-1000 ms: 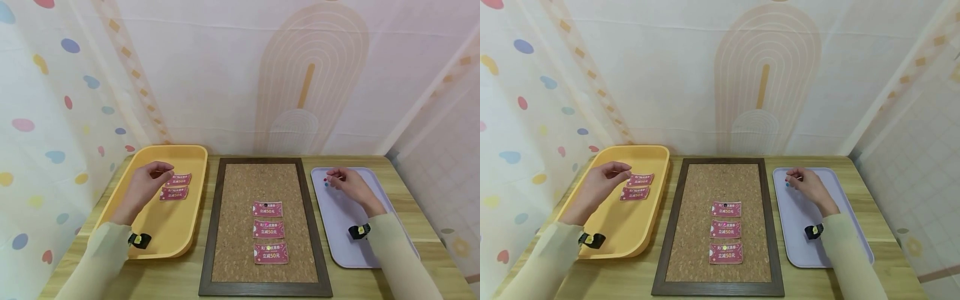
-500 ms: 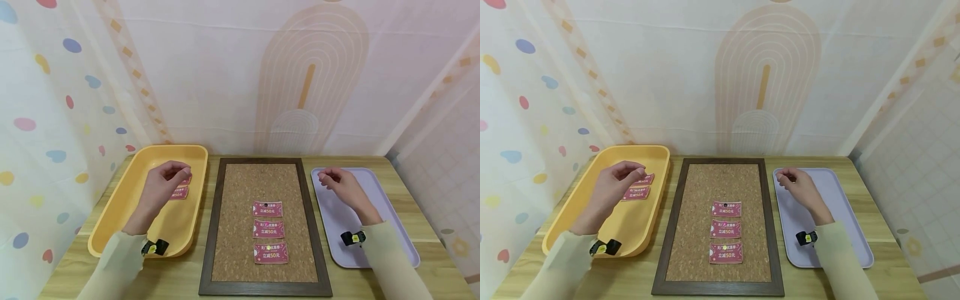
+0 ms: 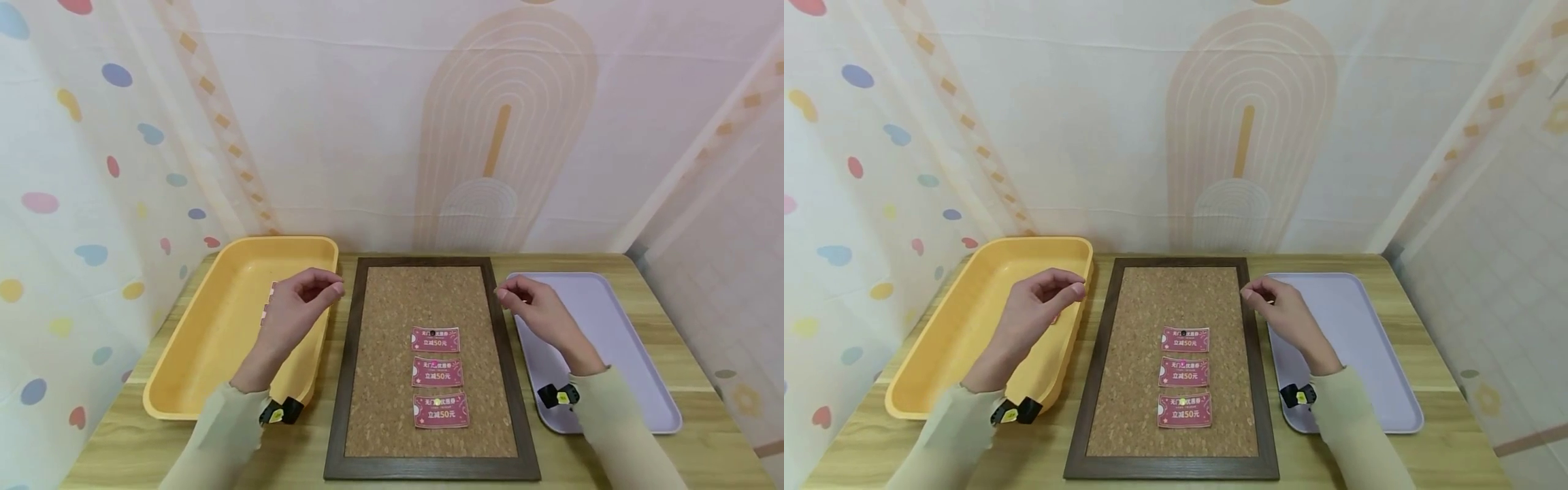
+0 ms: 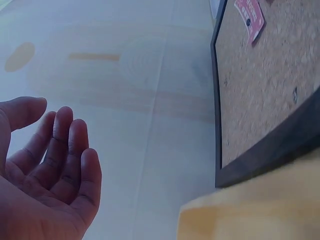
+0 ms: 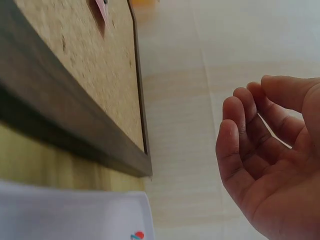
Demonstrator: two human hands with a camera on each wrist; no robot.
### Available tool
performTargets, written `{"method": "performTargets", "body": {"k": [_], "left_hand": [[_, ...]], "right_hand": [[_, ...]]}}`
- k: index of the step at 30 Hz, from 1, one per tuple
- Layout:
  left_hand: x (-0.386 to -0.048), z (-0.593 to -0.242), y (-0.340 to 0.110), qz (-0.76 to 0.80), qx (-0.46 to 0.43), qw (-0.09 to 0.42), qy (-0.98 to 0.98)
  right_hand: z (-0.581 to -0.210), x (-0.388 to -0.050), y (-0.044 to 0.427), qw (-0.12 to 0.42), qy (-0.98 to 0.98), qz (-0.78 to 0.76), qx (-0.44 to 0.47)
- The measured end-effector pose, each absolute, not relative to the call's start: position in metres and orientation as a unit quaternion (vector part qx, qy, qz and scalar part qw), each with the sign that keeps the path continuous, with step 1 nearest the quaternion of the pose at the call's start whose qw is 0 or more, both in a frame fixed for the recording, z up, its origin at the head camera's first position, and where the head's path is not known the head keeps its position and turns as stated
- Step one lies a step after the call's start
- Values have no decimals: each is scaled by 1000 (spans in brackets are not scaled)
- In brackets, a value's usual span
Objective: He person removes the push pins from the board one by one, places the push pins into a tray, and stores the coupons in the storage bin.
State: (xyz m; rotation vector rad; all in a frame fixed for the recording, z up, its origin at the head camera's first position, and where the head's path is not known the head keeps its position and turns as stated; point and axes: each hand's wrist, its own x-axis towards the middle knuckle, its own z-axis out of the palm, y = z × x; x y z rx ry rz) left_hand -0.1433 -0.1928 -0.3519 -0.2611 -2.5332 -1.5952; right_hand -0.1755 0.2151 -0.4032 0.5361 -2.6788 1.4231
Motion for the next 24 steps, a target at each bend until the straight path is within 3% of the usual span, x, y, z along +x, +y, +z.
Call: {"method": "performTargets", "body": {"k": [24], "left_hand": [[-154,-387,-141,-554,-96,-27,-827]], "right_hand": [[-408,-173,171,-15,-866,450,219]]}}
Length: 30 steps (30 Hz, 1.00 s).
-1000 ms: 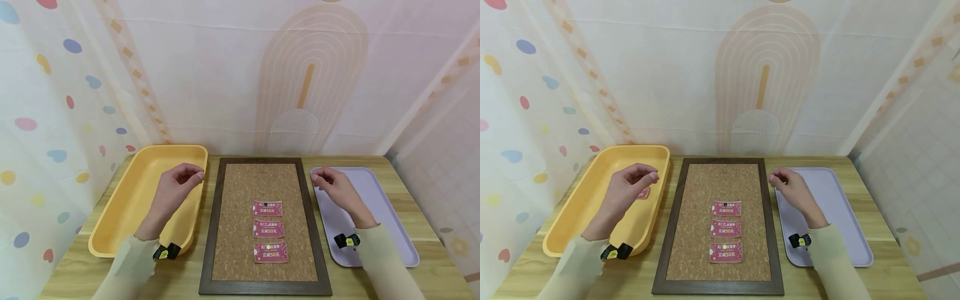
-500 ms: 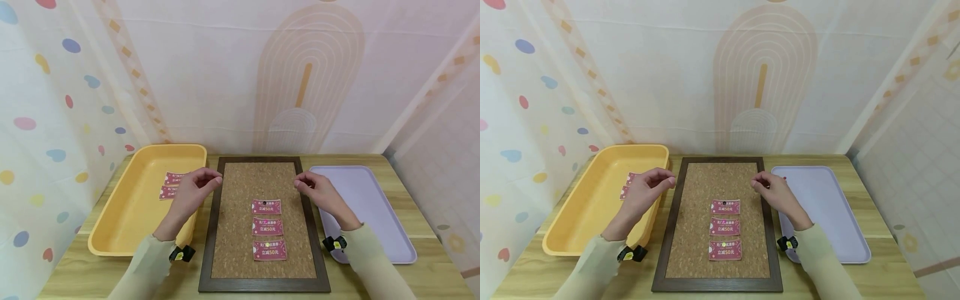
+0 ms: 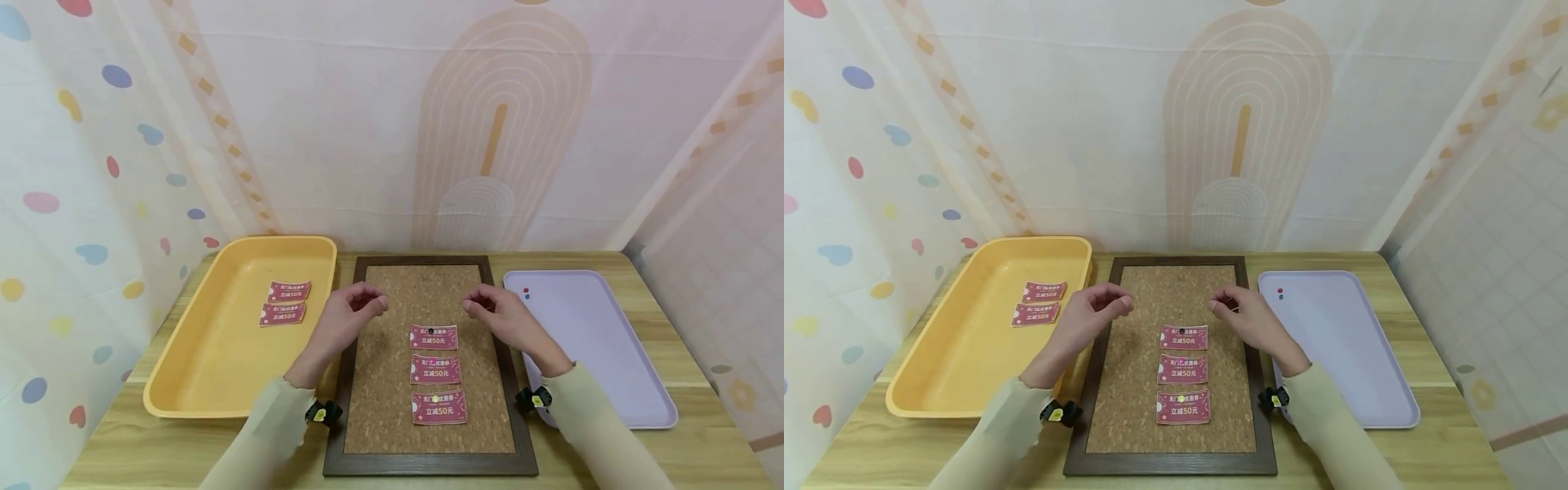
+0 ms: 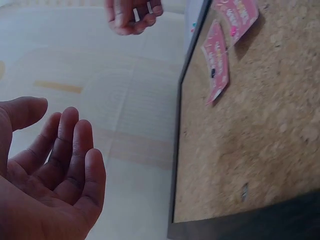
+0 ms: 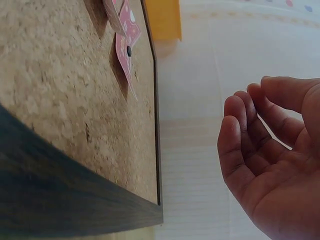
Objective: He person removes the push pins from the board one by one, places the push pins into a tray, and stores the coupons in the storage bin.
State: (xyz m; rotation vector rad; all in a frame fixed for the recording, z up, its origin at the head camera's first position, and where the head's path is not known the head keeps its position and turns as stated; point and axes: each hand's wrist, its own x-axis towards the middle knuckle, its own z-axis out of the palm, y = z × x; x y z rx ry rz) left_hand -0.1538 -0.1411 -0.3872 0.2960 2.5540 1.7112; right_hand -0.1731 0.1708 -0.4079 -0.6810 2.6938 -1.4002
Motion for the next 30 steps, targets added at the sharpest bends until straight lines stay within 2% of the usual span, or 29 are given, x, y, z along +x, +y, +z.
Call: {"method": "performTargets", "body": {"k": [7,25,30], "left_hand": [[-160,-398,-131,537,86,47,838],[-174,-421,-113,459,108,54,880],[-176,-425,-108,460,107,72,879]], "right_hand": [[-412,-176,160,28,865,-446,-228],[-423,-181,147,66,880,-404,-241],[-426,-185,146,71,879,-397,-254]]}}
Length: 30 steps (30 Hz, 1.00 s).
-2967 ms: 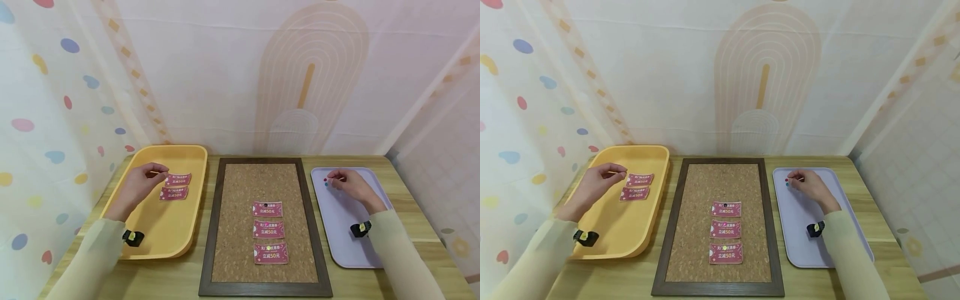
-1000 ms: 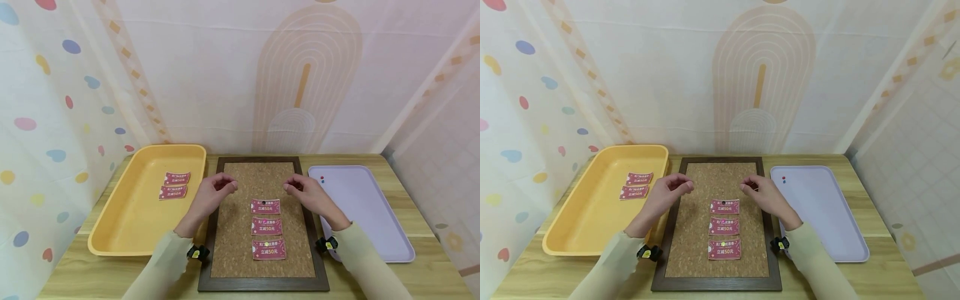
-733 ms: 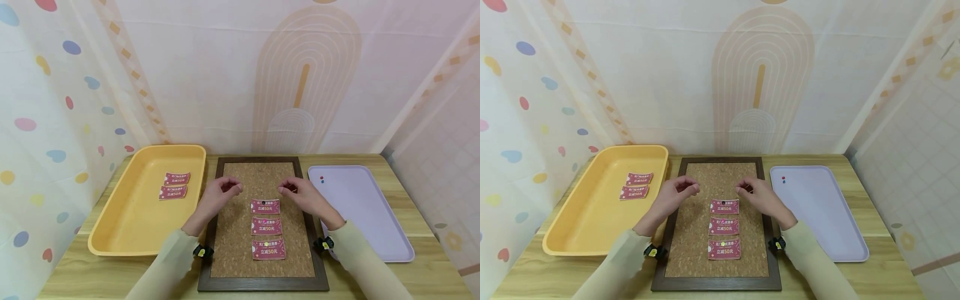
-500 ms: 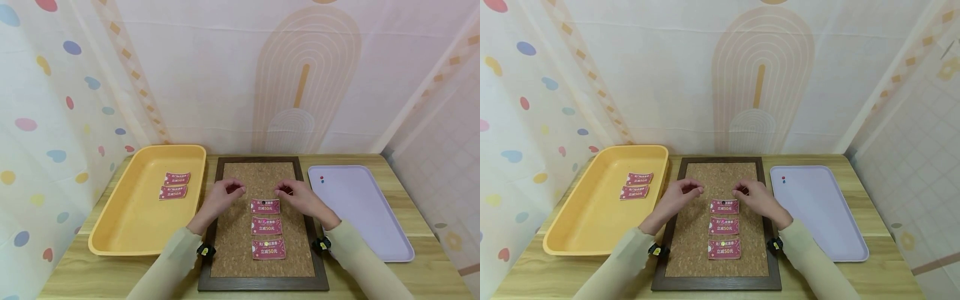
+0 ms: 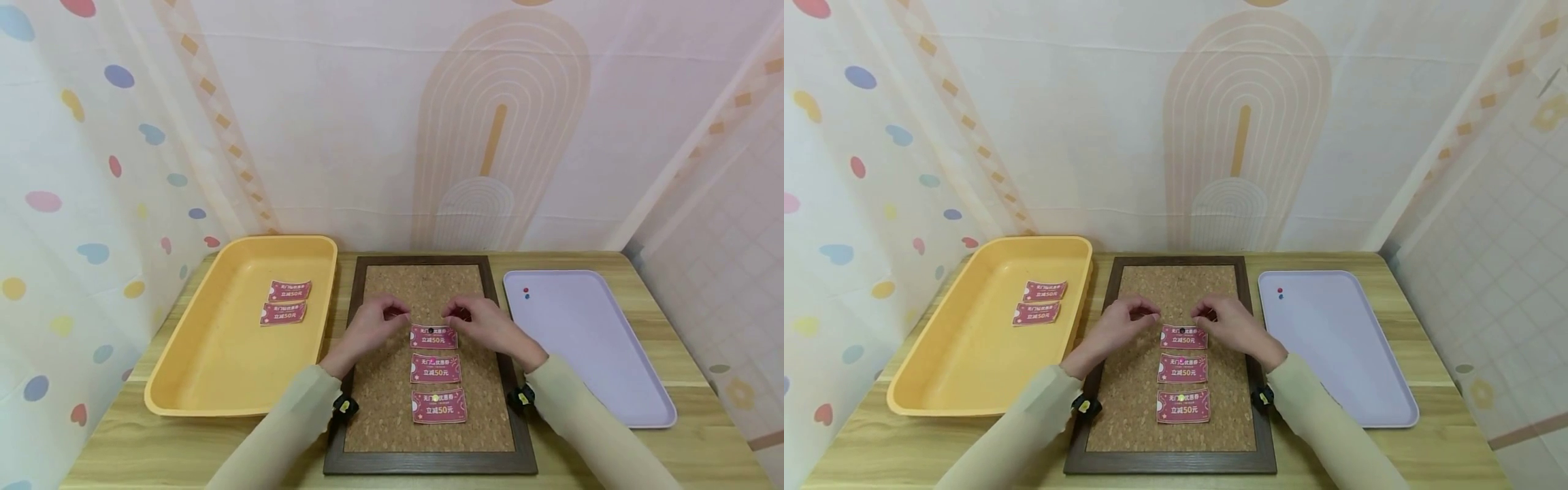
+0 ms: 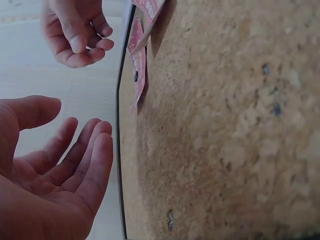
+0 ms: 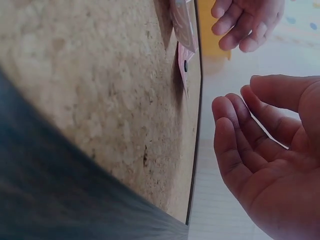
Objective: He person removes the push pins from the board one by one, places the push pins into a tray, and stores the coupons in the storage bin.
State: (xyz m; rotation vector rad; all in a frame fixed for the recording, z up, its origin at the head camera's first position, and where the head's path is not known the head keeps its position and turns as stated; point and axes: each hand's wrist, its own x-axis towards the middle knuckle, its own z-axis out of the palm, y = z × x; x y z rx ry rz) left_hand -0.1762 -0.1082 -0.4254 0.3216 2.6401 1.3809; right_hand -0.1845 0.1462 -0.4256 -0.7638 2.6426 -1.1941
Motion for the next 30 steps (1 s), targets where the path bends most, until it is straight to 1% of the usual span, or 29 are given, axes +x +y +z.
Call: {"method": "performTargets", "body": {"k": [6,13,24,30], "left_hand": [[-180,-432,-105,460,120,91,875],[-184,-434,-102,433,135,107,885],[-189,-432,-100,395,147,132,897],[-191,-429,-97,372,181,147,898]], "right_hand": [[-429,-187,142,85,873,-393,-276],[-431,-191,137,113,873,-384,-277],[-431,-198,129,133,880,-356,-284],[-431,-201,124,138,895,-323,-275]]}}
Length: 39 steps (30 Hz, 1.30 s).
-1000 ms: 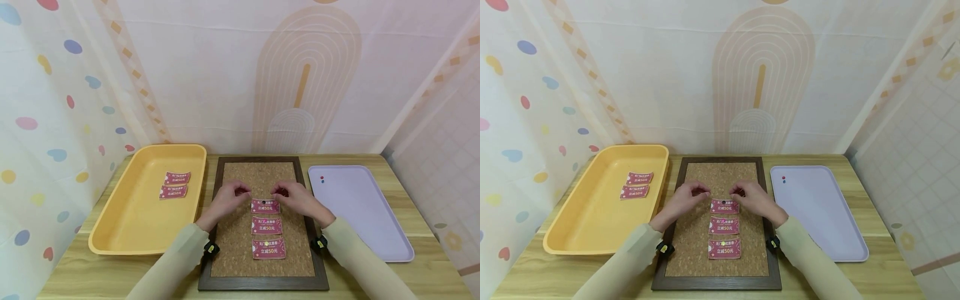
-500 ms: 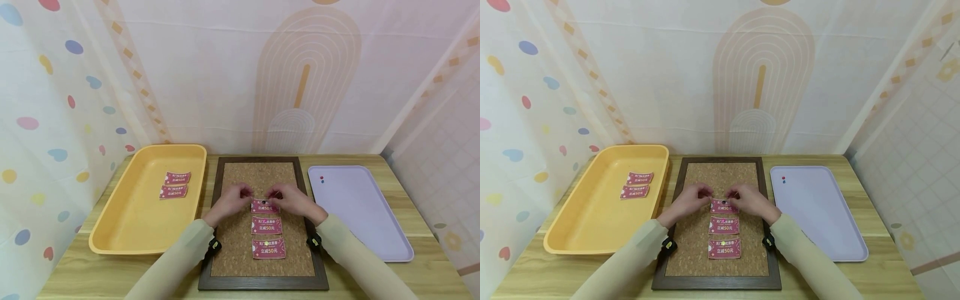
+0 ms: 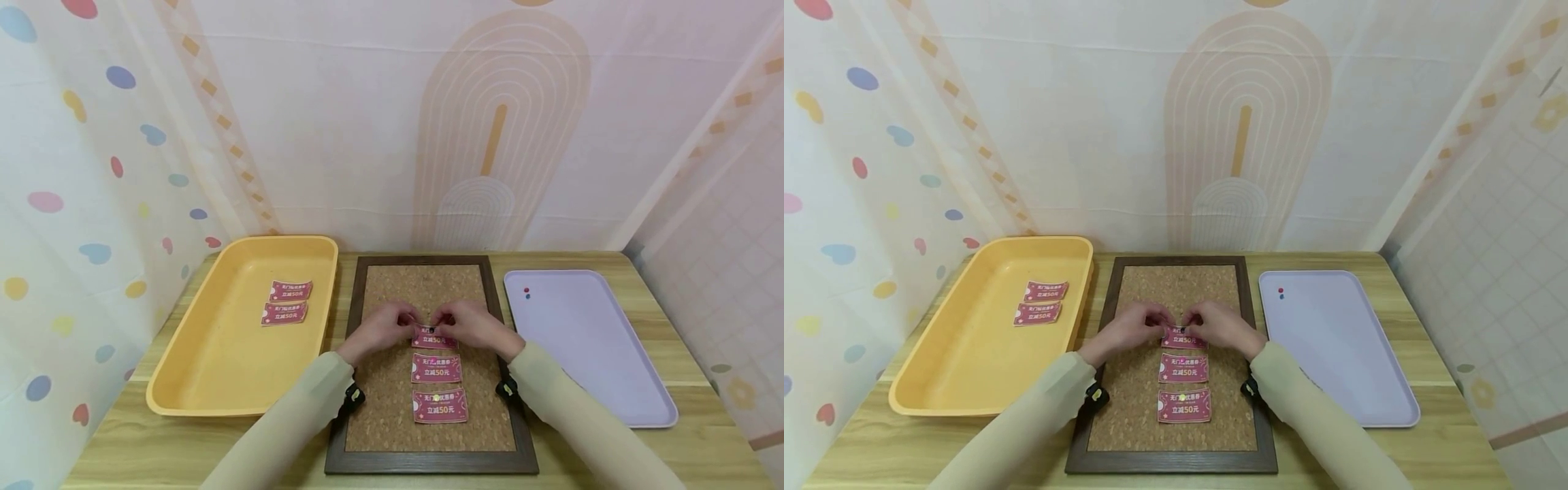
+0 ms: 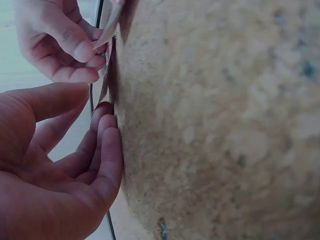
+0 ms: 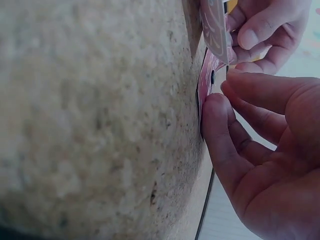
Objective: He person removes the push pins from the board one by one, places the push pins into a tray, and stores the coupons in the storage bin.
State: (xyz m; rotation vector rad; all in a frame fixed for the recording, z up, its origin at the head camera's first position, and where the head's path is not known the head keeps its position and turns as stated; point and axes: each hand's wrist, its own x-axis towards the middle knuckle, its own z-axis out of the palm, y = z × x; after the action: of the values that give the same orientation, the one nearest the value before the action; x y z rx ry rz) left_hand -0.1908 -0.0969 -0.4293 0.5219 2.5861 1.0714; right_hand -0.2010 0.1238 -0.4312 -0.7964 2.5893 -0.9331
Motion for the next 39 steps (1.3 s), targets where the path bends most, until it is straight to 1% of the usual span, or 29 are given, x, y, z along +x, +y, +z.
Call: {"method": "performTargets", "body": {"k": [5,25,30,36,39], "left_hand": [[-195,-429,-95,386,185,166,888],[-196,-437,-95,398,186,163,883],[-196,-437,-94,405,180,169,880],[-195,-439,-98,402,170,166,884],[-196,-440,-98,402,173,165,884]], "right_hand": [[-429,-206,122,153,902,-317,-249],[-432,-211,120,187,894,-338,-227],[-431,-209,119,182,899,-331,-222],[-434,-208,114,159,897,-323,-256],[-434,-208,114,160,898,-321,-253]]}}
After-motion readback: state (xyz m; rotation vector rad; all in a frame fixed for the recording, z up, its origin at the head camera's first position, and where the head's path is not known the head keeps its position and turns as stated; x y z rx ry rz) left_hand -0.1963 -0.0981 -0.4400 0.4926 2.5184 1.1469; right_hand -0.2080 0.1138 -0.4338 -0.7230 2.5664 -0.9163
